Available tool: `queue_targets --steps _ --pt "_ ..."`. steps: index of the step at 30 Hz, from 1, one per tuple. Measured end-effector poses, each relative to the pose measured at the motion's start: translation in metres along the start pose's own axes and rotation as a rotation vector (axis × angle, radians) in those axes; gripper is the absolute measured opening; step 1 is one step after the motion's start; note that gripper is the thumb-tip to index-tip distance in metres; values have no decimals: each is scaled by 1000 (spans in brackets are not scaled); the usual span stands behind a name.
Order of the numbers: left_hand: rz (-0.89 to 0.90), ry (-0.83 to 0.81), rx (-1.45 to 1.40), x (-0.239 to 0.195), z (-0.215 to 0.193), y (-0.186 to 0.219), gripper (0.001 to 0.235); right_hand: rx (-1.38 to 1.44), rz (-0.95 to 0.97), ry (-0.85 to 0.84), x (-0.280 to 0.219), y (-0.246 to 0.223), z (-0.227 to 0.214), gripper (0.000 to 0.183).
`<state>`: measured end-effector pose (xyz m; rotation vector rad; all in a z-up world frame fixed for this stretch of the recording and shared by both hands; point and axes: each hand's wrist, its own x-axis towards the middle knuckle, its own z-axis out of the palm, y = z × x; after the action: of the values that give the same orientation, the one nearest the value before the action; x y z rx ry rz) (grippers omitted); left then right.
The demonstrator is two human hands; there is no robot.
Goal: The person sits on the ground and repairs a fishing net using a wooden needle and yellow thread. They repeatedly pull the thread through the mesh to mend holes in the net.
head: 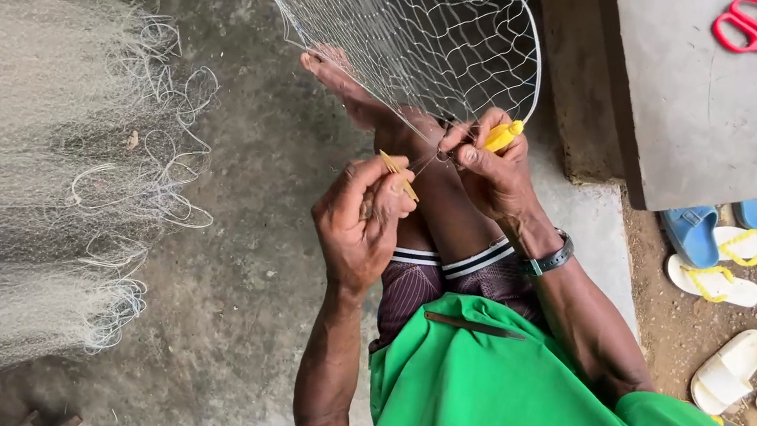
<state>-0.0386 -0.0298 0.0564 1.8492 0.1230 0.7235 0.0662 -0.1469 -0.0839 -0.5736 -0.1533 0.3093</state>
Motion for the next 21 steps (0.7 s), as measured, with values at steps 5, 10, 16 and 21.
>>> queue_targets --steps 5,10,16,21 --pt "91 -35 -16 19 -10 30 13 -53 11 -29 -2 5 -13 37" --pt "97 57 -261 34 -54 46 27 -5 24 -10 1 -4 -8 35" --pt "150 252 -251 88 -93 50 10 -49 178 -171 1 -36 19 29" --pt "422 -78 387 105 -54 0 23 64 -62 57 11 -27 -3 29"
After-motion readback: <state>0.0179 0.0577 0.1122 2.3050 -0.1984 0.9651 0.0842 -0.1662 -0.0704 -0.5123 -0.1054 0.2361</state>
